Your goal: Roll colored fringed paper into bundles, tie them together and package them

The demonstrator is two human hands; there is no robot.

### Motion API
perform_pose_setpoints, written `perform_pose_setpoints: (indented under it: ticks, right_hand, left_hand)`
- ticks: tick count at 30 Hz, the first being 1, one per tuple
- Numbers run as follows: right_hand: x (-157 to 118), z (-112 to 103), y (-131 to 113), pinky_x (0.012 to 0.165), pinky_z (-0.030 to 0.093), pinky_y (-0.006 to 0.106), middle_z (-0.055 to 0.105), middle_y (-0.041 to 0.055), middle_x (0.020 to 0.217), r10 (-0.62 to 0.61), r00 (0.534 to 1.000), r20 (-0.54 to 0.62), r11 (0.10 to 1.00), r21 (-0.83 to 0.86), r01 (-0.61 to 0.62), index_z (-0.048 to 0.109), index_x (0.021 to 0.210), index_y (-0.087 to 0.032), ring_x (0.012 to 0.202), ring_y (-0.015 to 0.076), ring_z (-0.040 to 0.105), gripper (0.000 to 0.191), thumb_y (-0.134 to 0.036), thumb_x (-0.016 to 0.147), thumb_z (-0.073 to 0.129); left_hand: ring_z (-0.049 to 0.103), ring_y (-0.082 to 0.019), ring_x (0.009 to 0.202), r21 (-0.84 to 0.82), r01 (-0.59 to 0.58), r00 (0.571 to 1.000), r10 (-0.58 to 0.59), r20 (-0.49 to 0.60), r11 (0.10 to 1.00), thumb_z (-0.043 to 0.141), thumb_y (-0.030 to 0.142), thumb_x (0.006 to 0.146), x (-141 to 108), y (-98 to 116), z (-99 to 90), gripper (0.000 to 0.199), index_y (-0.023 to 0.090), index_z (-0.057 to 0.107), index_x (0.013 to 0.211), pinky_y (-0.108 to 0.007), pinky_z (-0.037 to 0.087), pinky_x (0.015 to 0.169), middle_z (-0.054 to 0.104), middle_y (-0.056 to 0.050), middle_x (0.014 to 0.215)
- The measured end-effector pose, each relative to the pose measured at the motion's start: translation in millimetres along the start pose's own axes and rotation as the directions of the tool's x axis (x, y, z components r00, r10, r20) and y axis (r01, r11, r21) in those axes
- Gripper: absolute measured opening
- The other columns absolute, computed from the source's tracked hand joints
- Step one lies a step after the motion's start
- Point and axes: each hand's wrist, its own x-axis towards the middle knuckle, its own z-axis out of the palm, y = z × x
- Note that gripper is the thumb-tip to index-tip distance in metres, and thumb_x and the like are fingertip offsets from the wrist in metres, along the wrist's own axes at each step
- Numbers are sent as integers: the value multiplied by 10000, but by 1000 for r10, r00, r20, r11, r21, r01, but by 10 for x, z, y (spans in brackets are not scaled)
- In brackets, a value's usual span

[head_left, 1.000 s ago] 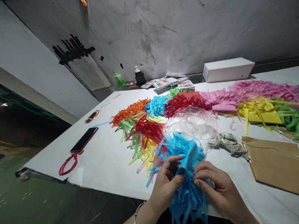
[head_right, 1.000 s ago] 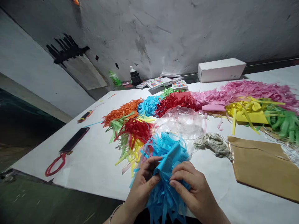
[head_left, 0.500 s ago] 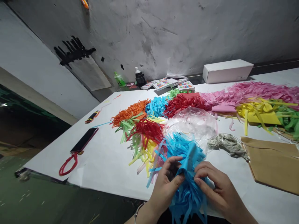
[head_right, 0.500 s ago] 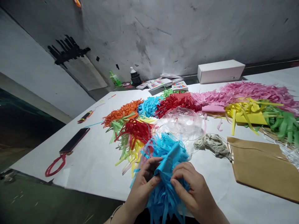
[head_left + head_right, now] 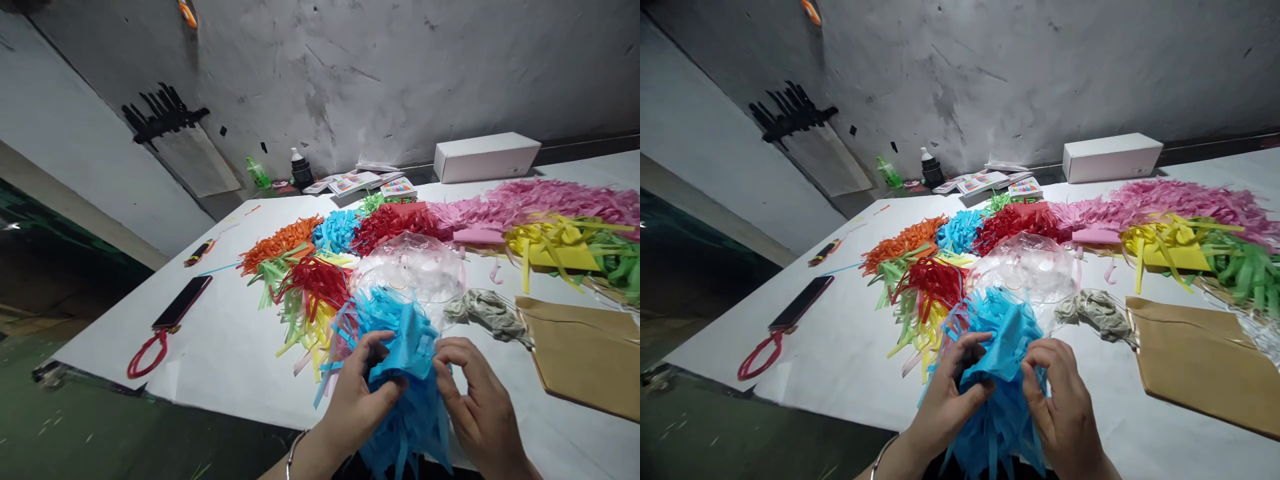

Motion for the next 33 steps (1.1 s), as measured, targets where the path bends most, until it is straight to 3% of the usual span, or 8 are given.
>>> perform_pose_setpoints:
  ticks: [7, 14, 18, 20, 23, 27, 30, 33]
  right_hand:
    - [49, -39, -17, 873, 449, 375, 571, 90, 999, -162, 984, -73, 975, -168, 148, 572, 1026, -151, 987, 214, 559, 117, -86, 929, 576]
    - [19, 38, -134, 1046, 400, 567, 502, 235, 1389, -325, 945, 36, 902, -289, 321, 471, 1352, -69, 1329, 358, 470, 487, -57, 880, 592]
    - [53, 41, -42, 992, 498, 451, 691, 168, 1196, -333, 938, 96, 848, -404, 343, 550, 1309, -75, 1129, 275, 664, 396, -47, 920, 481]
    - [78, 15, -1, 821, 580, 329, 752, 106, 1042, -257, 964, 69, 892, -368, 264, 594, 1242, -117, 921, 210, 739, 335, -70, 946, 445]
    - [135, -37, -8, 674, 592, 248, 772, 57, 974, -83, 996, 35, 958, -274, 90, 647, 1136, -167, 822, 178, 760, 284, -133, 971, 419]
    - [237, -101, -67, 615, 578, 234, 775, 6, 882, 153, 988, 27, 982, -114, -149, 712, 1027, -217, 727, 172, 749, 274, -242, 947, 451]
    - [327, -152, -21, 574, 558, 246, 765, 11, 833, 406, 914, 31, 912, 46, -407, 746, 988, -223, 690, 186, 723, 283, -357, 904, 511]
    - [459, -223, 122, 525, 533, 248, 745, 30, 767, 667, 744, -14, 704, 338, -625, 746, 1012, -191, 668, 205, 704, 337, -443, 803, 664]
  left_hand:
    - [678, -225, 981, 269, -187, 982, 186, 29, 945, 564, 170, 859, 57, 146, 13, 283, 211, 665, 1120, -318, 508, 865, 735, -56, 1046]
    - [686, -244, 999, 428, -283, 957, 280, 73, 858, 561, 158, 846, 55, 141, 39, 337, 196, 626, 1175, -356, 527, 868, 732, -86, 1100]
    - [669, -258, 953, 488, -388, 920, 356, 162, 782, 565, 123, 830, 42, 105, 36, 352, 206, 623, 1167, -380, 532, 836, 717, -94, 1036]
    - [641, -272, 990, 544, -423, 899, 408, 156, 724, 571, 94, 817, 48, 92, 12, 392, 217, 622, 1186, -398, 520, 852, 685, -106, 1072]
    - [563, -292, 1142, 659, -485, 827, 547, 131, 575, 551, 23, 819, 70, 97, -36, 529, 253, 579, 1294, -450, 439, 979, 611, -125, 1241]
    - [568, -257, 1037, 707, -578, 753, 600, 270, 407, 564, 55, 898, 130, 195, -89, 368, 279, 640, 1180, -427, 372, 973, 689, -69, 1084]
    - [586, -243, 937, 694, -607, 750, 567, 340, 388, 571, 87, 912, 193, 316, -154, 213, 245, 654, 1028, -422, 362, 939, 722, -51, 968]
    - [610, -229, 926, 618, -637, 738, 597, 315, 460, 556, 57, 893, 239, 430, -277, 199, 233, 599, 975, -429, 372, 961, 735, -42, 967]
